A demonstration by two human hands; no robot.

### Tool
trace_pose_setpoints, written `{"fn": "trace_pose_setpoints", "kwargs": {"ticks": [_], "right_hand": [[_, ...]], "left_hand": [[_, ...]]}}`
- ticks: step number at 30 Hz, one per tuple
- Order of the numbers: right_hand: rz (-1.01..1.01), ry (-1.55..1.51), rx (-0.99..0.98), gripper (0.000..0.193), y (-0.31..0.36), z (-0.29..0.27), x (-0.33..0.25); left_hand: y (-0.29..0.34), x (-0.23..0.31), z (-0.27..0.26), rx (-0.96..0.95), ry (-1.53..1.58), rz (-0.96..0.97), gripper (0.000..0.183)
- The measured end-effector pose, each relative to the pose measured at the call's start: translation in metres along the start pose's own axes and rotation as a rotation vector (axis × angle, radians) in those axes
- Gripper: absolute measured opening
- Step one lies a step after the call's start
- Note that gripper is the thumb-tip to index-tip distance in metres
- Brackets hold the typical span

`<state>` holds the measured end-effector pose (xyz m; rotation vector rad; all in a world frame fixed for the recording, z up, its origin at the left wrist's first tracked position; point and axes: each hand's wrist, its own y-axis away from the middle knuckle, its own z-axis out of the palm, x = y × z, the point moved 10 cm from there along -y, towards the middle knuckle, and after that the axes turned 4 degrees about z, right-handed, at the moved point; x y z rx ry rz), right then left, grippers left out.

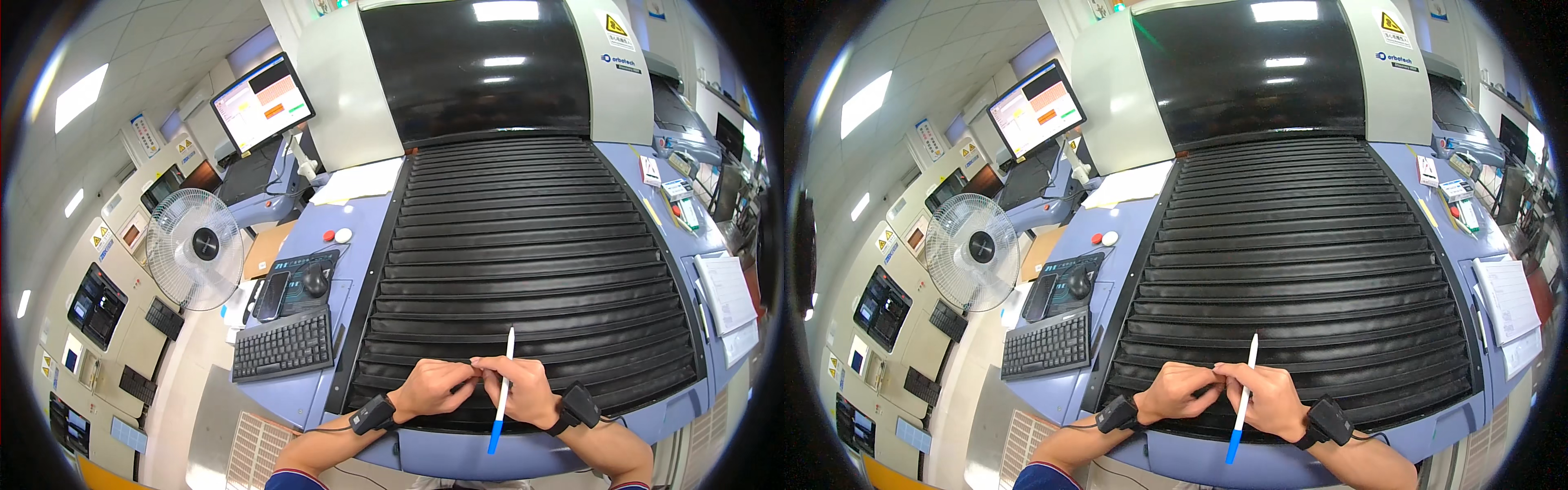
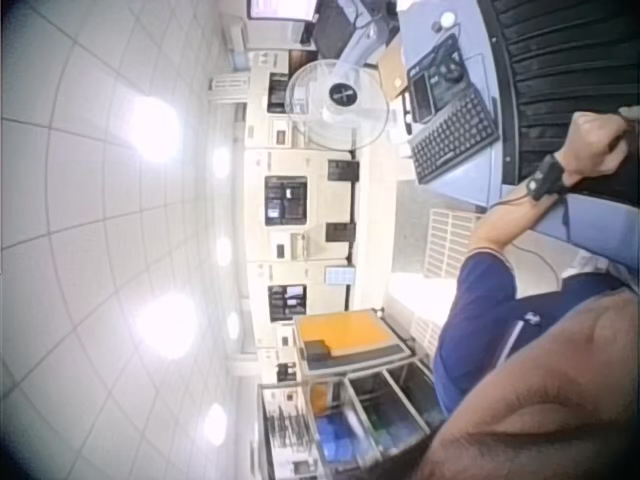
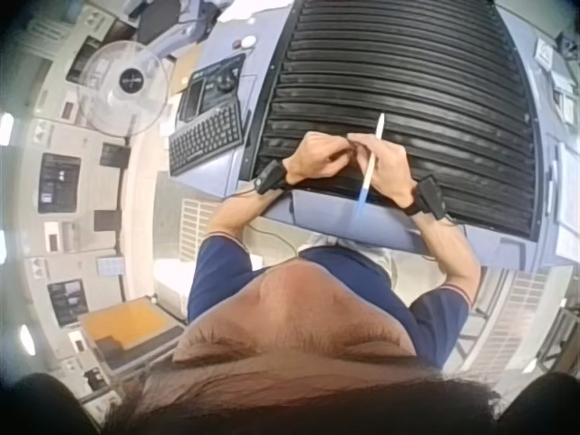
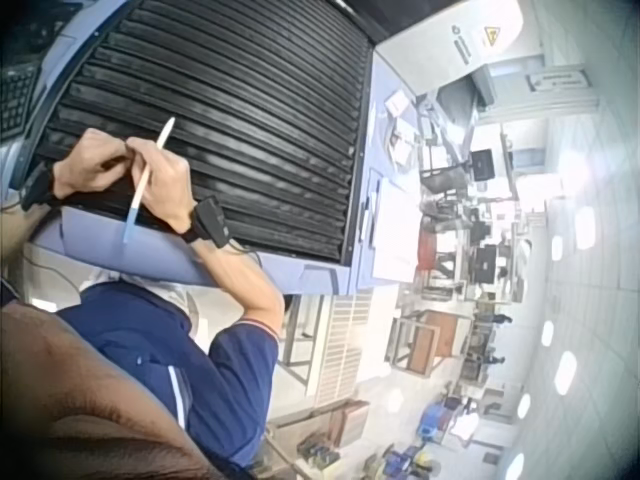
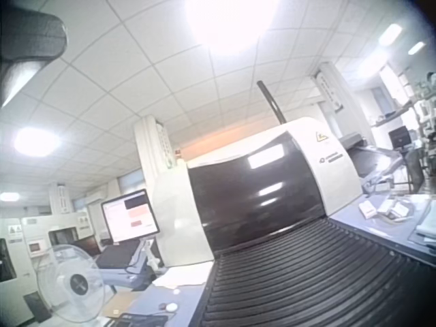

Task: The operator is inspecting large sheets of circuit board panels, marking them with a pen, and reviewing production documentation.

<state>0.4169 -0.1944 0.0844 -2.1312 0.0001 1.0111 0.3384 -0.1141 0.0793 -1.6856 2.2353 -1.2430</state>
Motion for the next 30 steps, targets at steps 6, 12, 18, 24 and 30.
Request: {"fn": "trace_pose_setpoints", "kwargs": {"ticks": [6, 12, 18, 24, 30], "right_hand": [[-0.008, 0.006, 0.0, 0.029, 0.0, 0.0, -0.001], [-0.011, 0.012, 0.005, 0.029, -0.001, -0.002, -0.004], [-0.035, 0.014, 0.012, 0.031, -0.001, -0.003, -0.005], [-0.183, 0.173, 0.215, 0.031, -0.017, -0.045, -0.004], [0.188, 0.388, 0.449, 0.022, -0.03, -0.117, 0.045]], "left_hand": [[0.002, -0.001, 0.001, 0.0, -0.002, 0.008, 0.012], [0.001, 0.001, -0.001, 0.018, 0.001, 0.023, 0.011], [0.003, -0.001, 0.002, -0.003, 0.002, 0.013, 0.012], [-0.001, -0.007, -0.037, 0.23, -0.147, -0.037, 0.01], [0.035, -0.102, -0.109, 0.473, -0.311, -0.649, 0.03]]}}
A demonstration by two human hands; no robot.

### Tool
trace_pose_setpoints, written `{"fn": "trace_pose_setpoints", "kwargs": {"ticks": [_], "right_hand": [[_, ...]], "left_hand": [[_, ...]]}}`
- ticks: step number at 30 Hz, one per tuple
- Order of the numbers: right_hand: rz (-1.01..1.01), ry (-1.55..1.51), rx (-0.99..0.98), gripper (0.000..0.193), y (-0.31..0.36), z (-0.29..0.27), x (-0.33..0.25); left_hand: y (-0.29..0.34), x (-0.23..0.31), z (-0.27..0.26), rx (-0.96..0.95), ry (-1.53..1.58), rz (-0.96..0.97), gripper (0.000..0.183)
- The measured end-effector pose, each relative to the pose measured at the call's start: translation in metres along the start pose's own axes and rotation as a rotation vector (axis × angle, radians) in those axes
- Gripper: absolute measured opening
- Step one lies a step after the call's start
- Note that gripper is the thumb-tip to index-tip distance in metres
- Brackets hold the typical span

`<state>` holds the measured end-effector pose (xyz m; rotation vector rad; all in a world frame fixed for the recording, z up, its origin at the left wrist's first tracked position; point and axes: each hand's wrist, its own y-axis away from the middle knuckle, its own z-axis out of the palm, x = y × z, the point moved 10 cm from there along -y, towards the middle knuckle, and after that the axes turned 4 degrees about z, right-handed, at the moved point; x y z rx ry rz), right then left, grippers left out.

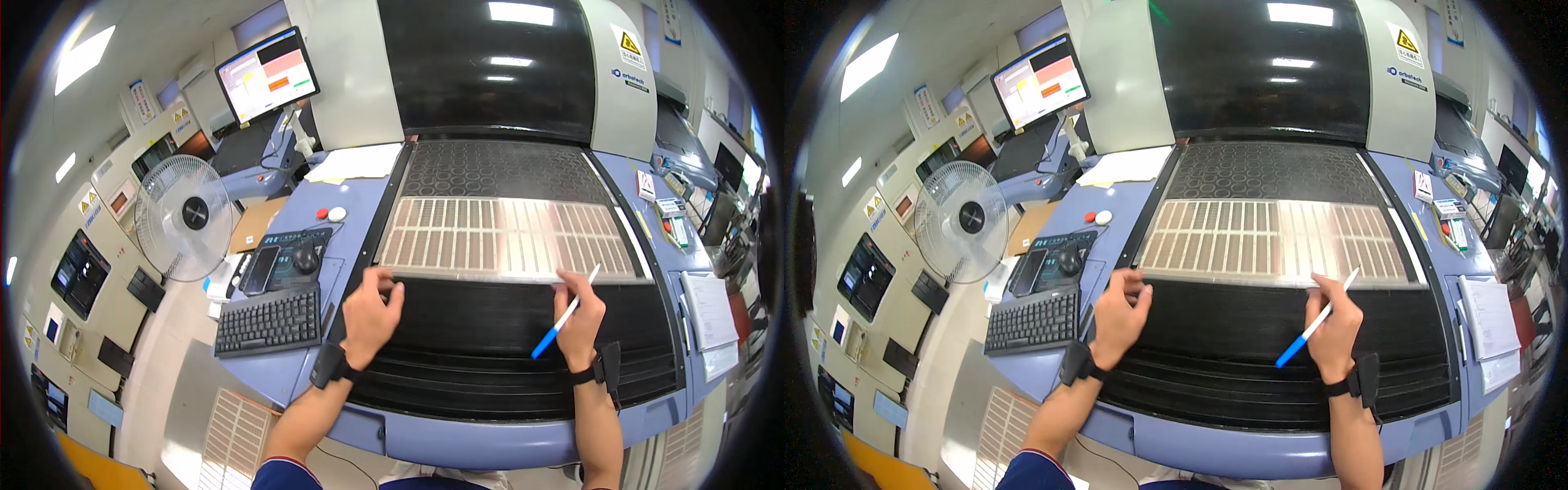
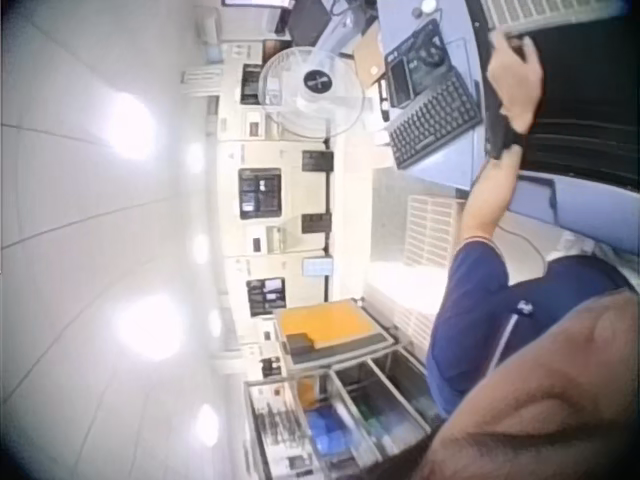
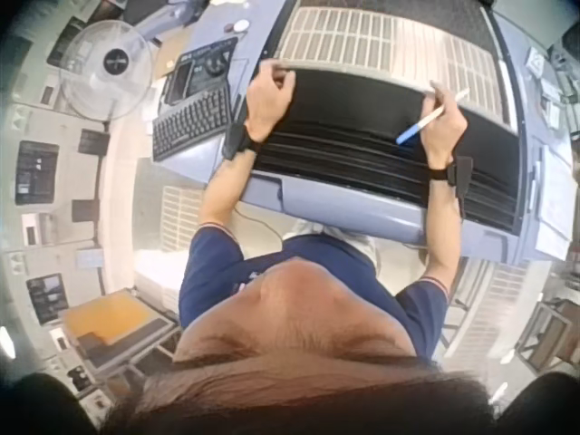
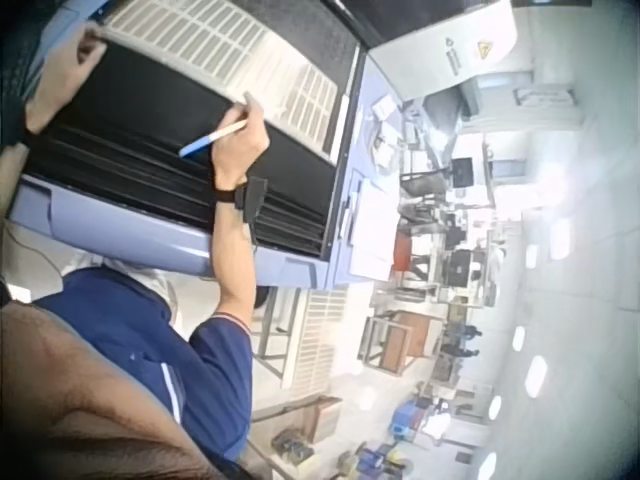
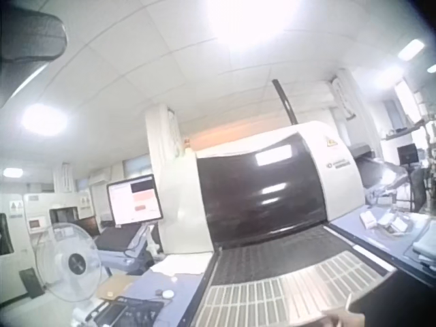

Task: The operator is inspecting large sheets of circuit board panels, marking them with a pen, and reviewing production documentation.

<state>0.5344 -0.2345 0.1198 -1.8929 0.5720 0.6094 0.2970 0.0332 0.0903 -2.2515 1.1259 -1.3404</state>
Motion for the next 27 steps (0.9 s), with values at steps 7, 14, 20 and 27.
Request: {"fn": "trace_pose_setpoints", "kwargs": {"ticks": [7, 14, 20, 27], "right_hand": [[0.079, 0.172, -0.079, 0.033, -0.005, 0.006, 0.04], [0.044, 0.103, -0.512, 0.07, 0.017, 0.065, 0.03], [-0.072, 0.316, -0.181, 0.039, -0.016, 0.025, 0.079], [-0.013, -0.109, 0.265, 0.041, -0.178, -0.086, 0.029]], "left_hand": [[0.007, -0.024, 0.028, -0.224, -0.403, 0.054, 0.053], [-0.006, -0.053, -0.006, 0.057, 0.319, -0.246, 0.052], [-0.006, 0.005, -0.051, 0.432, 0.693, 0.029, 0.04], [0.021, 0.07, -0.028, 0.156, 0.252, 0.554, 0.048]]}}
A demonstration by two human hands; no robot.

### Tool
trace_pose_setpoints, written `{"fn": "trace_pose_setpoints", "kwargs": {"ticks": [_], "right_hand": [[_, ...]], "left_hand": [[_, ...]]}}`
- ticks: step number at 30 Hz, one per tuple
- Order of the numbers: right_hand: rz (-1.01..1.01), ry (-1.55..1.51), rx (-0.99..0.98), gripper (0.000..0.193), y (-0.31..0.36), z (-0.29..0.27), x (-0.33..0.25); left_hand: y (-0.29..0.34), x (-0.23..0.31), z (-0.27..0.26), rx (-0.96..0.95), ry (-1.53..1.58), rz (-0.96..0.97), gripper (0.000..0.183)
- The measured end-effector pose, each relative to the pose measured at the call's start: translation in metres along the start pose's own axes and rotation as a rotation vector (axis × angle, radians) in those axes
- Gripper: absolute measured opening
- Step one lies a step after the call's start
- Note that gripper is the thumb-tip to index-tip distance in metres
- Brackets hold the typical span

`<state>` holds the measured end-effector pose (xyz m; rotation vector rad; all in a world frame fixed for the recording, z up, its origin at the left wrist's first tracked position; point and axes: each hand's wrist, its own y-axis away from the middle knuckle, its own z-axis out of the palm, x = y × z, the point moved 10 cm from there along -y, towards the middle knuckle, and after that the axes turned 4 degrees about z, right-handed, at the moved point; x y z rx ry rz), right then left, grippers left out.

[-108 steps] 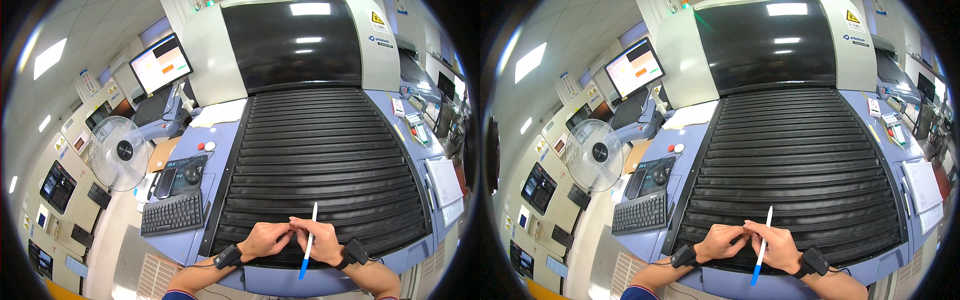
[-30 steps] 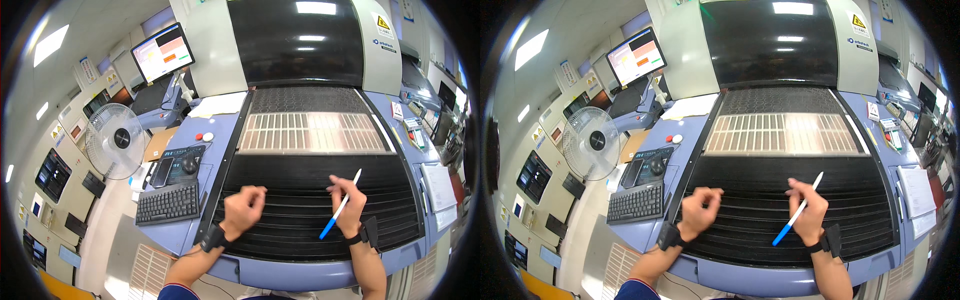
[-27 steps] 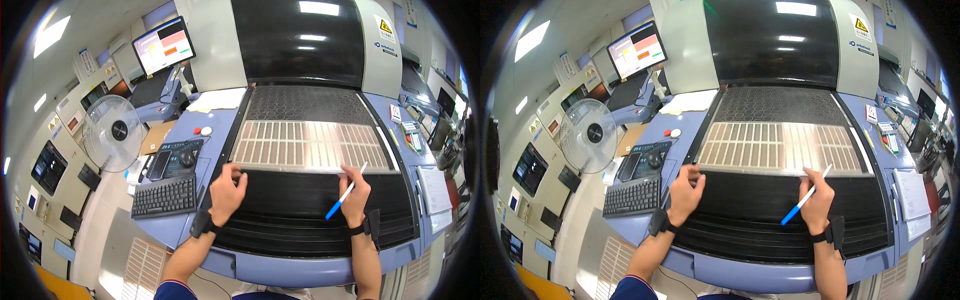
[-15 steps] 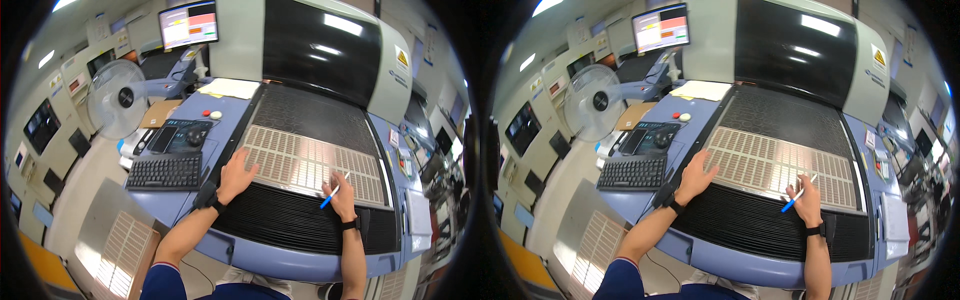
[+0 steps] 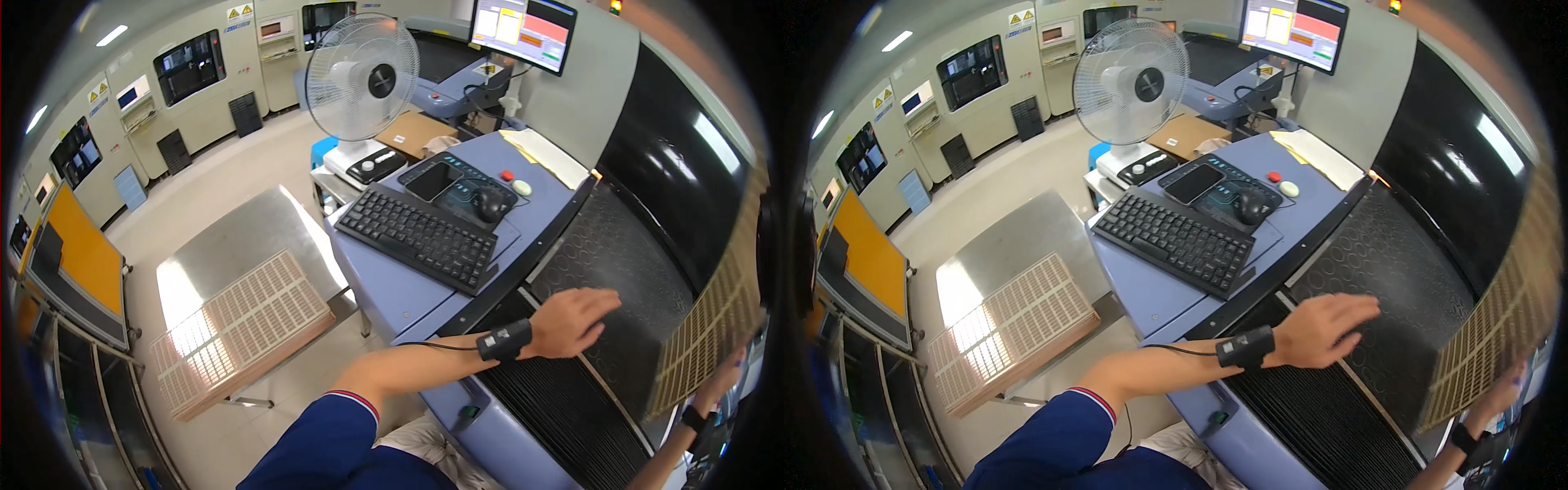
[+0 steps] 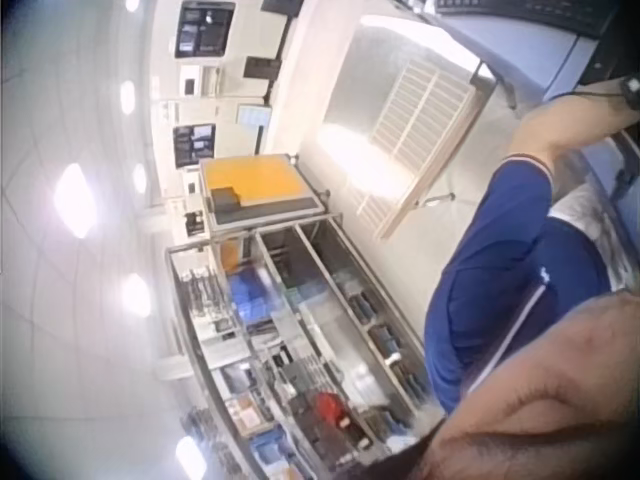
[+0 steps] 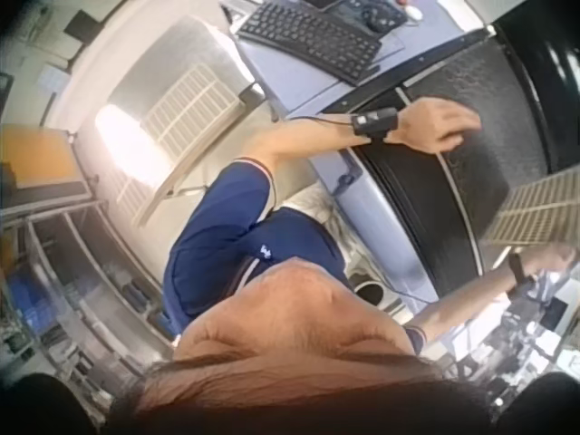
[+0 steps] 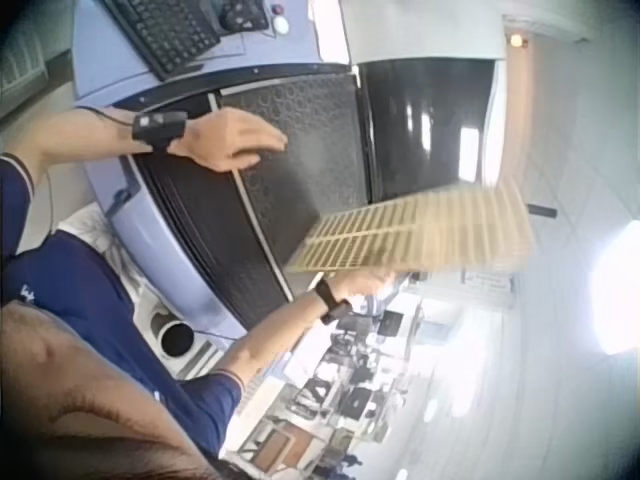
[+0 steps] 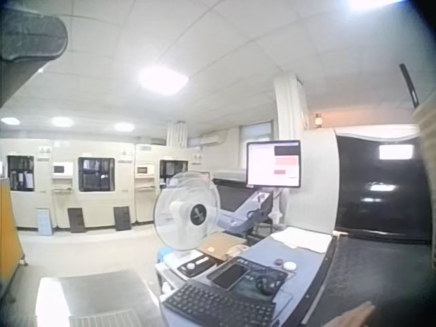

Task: The operator is inspecting large sheets of circuit board panels, marking them with a pen, and reviewing production documentation.

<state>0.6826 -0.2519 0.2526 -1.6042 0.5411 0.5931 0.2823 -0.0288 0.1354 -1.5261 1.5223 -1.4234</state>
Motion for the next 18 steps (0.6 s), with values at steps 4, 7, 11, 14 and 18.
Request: {"fn": "trace_pose_setpoints", "kwargs": {"ticks": [4, 7, 11, 14, 18], "right_hand": [[-0.486, 0.551, -0.152, 0.04, -0.043, -0.026, 0.033], [0.26, -0.305, -0.48, 0.034, -0.006, 0.007, 0.13], [0.592, -0.658, -0.573, 0.033, 0.076, 0.024, 0.165], [0.731, -0.685, -0.538, 0.032, 0.132, 0.044, 0.141], [1.022, -0.701, -0.633, 0.036, 0.209, 0.075, 0.059]], "left_hand": [[0.003, 0.009, 0.018, -0.111, -0.051, 0.071, 0.061], [0.002, 0.014, 0.014, -0.123, -0.165, 0.089, 0.073], [0.001, 0.018, 0.02, -0.139, -0.286, 0.104, 0.08], [0.005, 0.009, 0.029, -0.169, -0.346, 0.0, 0.08], [0.012, -0.01, 0.032, -0.344, -0.485, -0.132, 0.069]]}}
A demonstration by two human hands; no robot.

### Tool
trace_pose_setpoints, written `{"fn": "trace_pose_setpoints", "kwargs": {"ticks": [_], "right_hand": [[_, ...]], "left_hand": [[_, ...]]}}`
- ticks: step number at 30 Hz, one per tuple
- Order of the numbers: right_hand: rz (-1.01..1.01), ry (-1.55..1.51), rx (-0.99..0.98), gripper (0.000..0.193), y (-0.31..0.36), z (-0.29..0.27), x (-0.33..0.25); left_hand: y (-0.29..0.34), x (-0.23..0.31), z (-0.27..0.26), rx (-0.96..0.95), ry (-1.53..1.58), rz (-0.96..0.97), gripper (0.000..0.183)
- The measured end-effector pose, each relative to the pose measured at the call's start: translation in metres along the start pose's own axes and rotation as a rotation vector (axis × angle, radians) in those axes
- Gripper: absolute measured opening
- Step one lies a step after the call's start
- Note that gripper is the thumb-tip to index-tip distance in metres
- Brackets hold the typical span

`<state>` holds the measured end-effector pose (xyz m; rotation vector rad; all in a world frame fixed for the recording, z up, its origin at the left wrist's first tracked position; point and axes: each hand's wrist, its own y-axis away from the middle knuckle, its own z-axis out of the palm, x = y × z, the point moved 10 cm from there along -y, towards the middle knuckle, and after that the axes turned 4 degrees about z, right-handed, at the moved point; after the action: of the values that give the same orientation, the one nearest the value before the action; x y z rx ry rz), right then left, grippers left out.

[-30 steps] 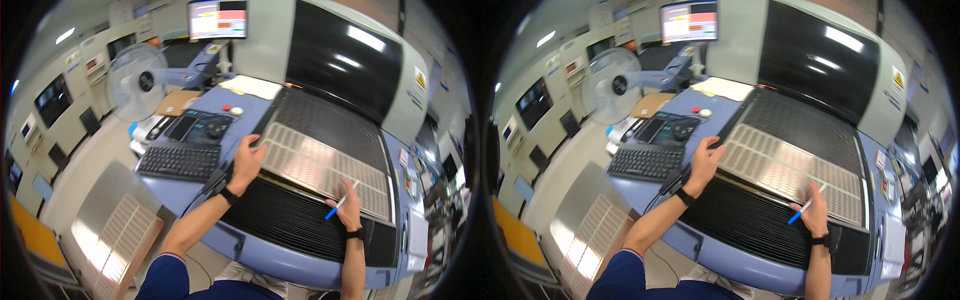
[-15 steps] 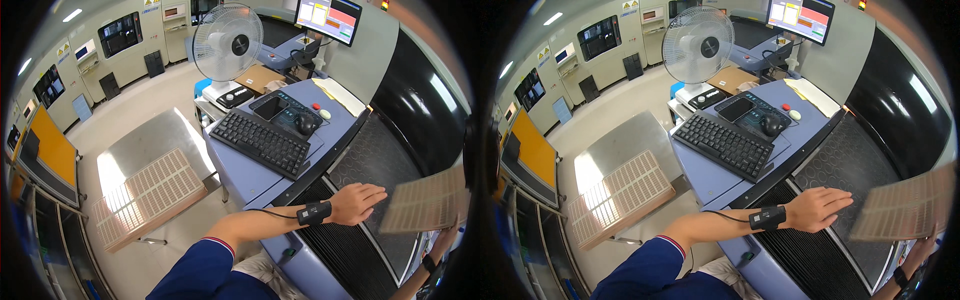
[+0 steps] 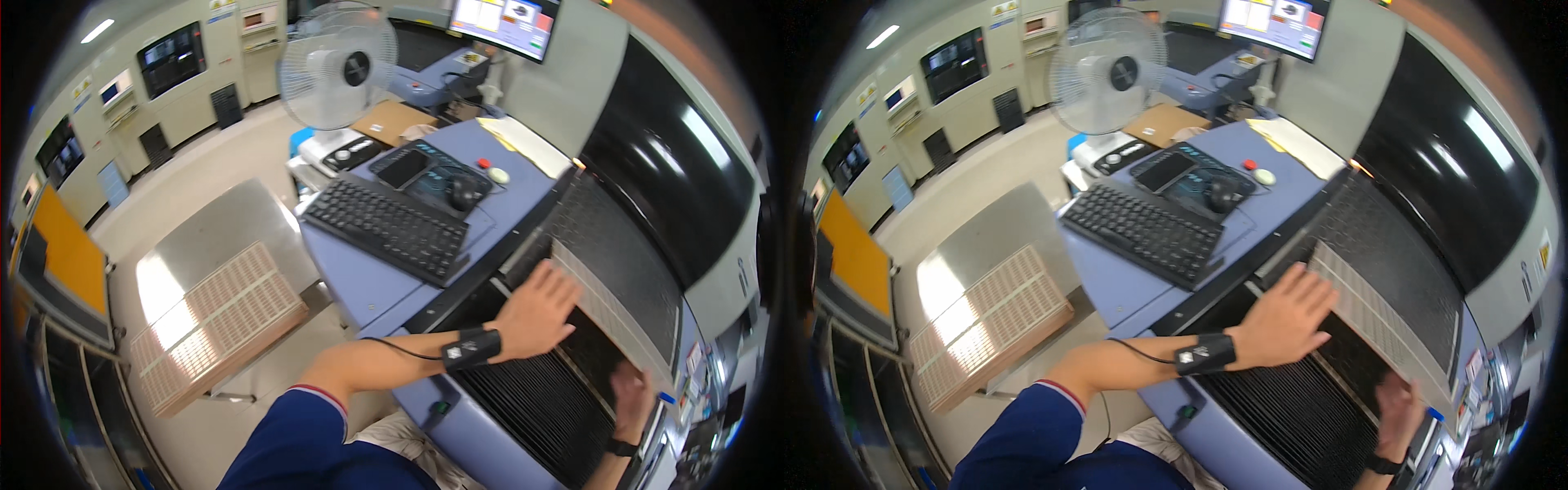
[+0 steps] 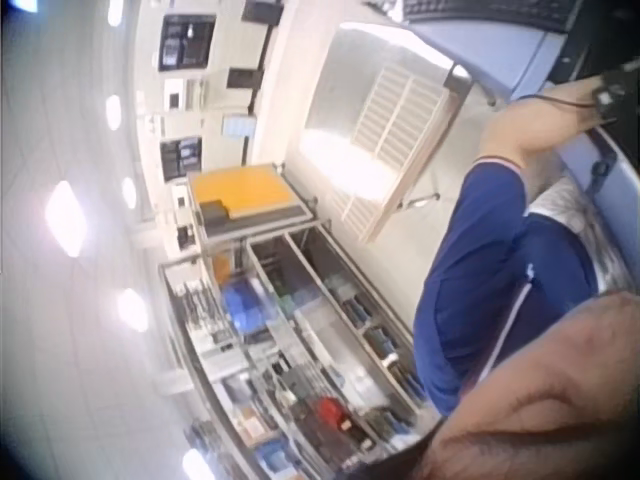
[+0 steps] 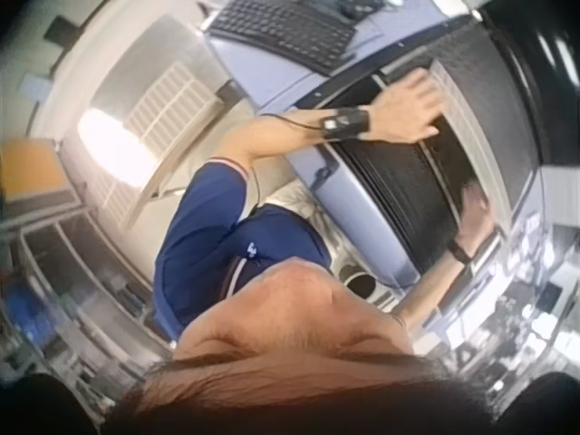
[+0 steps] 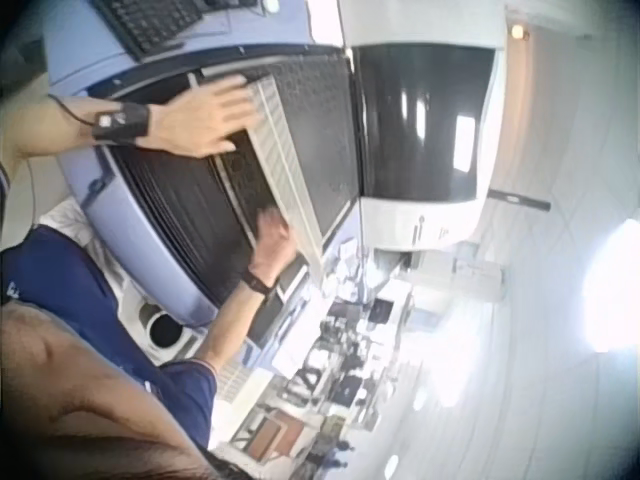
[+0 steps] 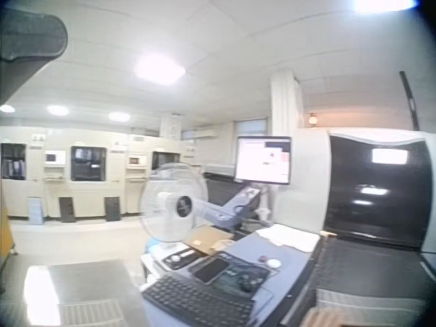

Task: The operator is inspecting large sheets of circuit board panels, marking them with a pen, and reviewing production documentation.

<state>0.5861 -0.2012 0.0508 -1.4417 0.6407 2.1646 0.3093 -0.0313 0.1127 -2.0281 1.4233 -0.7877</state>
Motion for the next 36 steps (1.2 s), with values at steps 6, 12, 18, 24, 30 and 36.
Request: {"fn": "trace_pose_setpoints", "kwargs": {"ticks": [6, 12, 18, 24, 30, 36], "right_hand": [[-0.271, 0.912, -0.084, 0.042, 0.032, 0.066, -0.003], [-0.667, 1.381, 0.162, 0.031, 0.017, 0.033, -0.002], [-0.267, 1.623, 0.055, 0.048, 0.038, 0.046, 0.013], [-0.377, 1.68, 0.011, 0.06, 0.049, 0.057, 0.008], [-0.552, 1.626, -0.046, 0.06, 0.056, 0.076, 0.011], [-0.61, 1.629, -0.013, 0.058, 0.057, 0.074, 0.023]], "left_hand": [[0.037, -0.044, 0.077, -0.424, -0.047, -0.163, 0.079], [0.028, -0.056, 0.072, -0.445, 0.033, -0.2, 0.073], [0.033, -0.053, 0.057, -0.791, 0.033, -0.29, 0.074], [0.028, -0.06, 0.045, -0.794, -0.067, -0.336, 0.055], [0.012, -0.068, 0.034, -0.698, -0.031, -0.339, 0.049], [0.022, -0.058, 0.012, -0.657, 0.036, -0.37, 0.053]]}}
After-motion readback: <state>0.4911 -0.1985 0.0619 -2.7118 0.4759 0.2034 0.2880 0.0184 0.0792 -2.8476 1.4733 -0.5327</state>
